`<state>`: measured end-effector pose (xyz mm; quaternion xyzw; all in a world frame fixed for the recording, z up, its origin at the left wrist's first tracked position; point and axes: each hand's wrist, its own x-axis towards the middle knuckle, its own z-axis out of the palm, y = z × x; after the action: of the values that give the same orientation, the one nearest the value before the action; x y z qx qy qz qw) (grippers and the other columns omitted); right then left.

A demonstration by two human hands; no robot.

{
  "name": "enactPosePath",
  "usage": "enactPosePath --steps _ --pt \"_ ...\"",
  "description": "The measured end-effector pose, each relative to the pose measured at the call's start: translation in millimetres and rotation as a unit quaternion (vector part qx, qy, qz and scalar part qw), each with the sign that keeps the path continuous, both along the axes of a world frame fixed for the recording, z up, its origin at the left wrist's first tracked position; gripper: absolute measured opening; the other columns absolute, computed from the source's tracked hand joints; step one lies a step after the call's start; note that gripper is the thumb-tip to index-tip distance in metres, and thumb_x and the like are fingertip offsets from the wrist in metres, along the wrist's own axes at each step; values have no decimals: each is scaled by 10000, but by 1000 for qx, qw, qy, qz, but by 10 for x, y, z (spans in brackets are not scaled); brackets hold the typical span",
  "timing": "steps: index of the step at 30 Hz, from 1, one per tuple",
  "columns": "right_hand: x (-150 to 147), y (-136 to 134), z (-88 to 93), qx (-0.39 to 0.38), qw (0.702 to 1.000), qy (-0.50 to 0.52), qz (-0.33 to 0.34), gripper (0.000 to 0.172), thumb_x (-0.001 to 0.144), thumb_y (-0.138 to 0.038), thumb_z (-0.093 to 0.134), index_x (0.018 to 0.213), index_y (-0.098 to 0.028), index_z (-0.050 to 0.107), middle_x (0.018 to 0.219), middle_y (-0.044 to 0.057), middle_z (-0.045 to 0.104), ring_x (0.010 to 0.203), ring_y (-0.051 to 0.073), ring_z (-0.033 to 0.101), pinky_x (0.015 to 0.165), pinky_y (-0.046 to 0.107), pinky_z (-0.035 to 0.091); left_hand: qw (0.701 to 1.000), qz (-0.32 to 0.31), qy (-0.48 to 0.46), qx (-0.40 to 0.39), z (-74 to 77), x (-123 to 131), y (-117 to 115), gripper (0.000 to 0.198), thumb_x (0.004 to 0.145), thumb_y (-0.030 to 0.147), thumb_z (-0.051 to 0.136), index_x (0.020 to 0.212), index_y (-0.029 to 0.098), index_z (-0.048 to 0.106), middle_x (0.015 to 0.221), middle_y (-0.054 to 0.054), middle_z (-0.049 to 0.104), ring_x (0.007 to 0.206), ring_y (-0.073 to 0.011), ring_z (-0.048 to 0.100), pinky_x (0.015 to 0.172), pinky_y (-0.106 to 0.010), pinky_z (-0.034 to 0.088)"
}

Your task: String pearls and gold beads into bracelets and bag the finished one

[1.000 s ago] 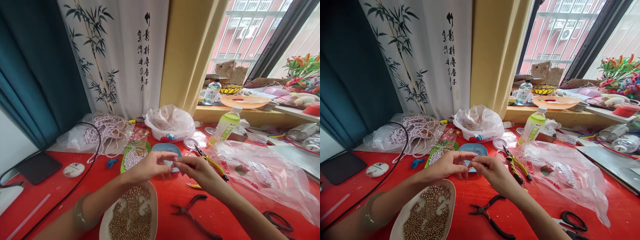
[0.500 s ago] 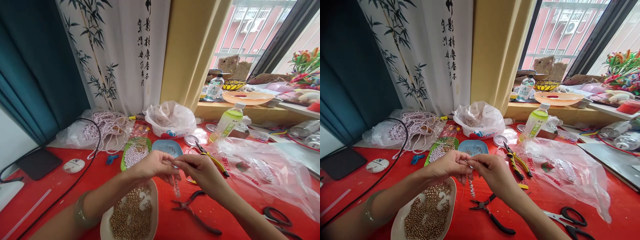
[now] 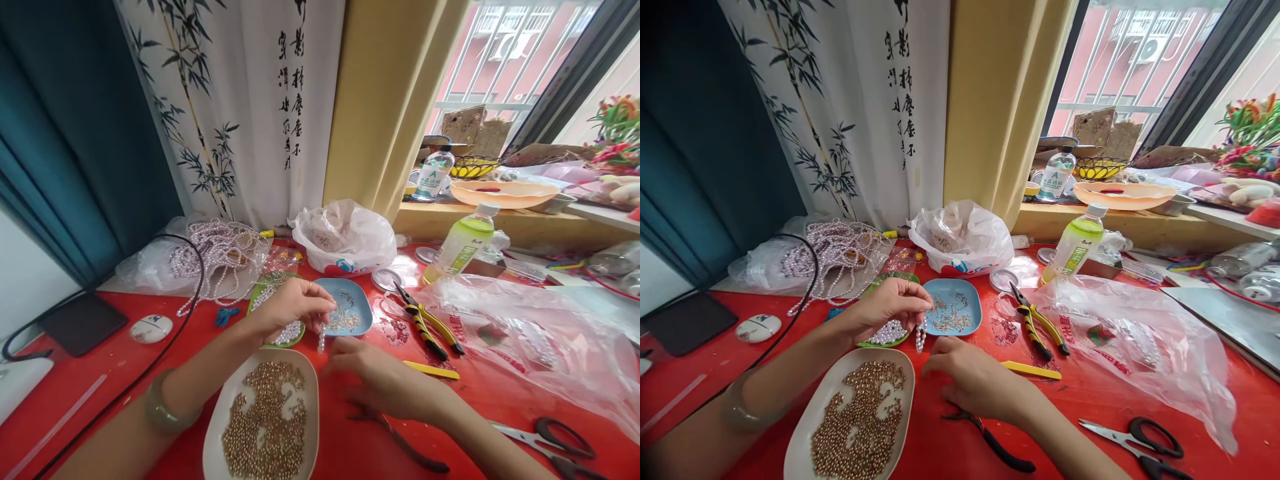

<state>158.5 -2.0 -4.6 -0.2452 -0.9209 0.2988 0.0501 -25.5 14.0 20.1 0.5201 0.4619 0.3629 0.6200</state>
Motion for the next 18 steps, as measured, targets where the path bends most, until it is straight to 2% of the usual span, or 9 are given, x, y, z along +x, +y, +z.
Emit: enactPosePath --steps 4,7,12,14,18 --pt "-75 -45 -120 13 1000 -20 11 167 677 -41 557 793 -157 591 881 24 500 733 117 470 651 218 402 1000 2 3 -2 -14 -6 22 133 639 218 644 696 106 602 519 -12 595 405 -65 494 441 -210 374" --pt "-102 -39 -188 17 1000 -16 9 131 747 -48 489 748 -149 573 862 27 496 738 117 459 663 218 391 1000 -1 -9 -2 -24 -8 27 135 641 219 647 705 105 610 520 -9 592 417 -67 497 456 -216 379" --pt "-89 -62 -149 73 996 -38 26 146 799 -69 416 744 -144 528 812 34 507 691 128 425 624 233 369 1000 -7 -25 -16 -56 -20 46 151 634 231 659 709 112 605 517 -1 592 418 -66 500 467 -219 383" --pt "-70 -61 -100 51 998 -34 17 139 816 -85 399 769 -144 515 801 33 517 663 120 423 612 229 370 999 -10 -26 -18 -63 -22 53 142 646 239 647 699 116 598 516 1 593 408 -62 493 454 -213 370" --pt "-23 -12 -22 -21 998 -8 -54 125 806 -79 420 785 -154 518 709 -7 536 604 98 436 559 204 363 999 -14 -27 -11 -61 -31 51 133 659 245 631 685 121 588 513 7 585 393 -54 476 430 -202 350"
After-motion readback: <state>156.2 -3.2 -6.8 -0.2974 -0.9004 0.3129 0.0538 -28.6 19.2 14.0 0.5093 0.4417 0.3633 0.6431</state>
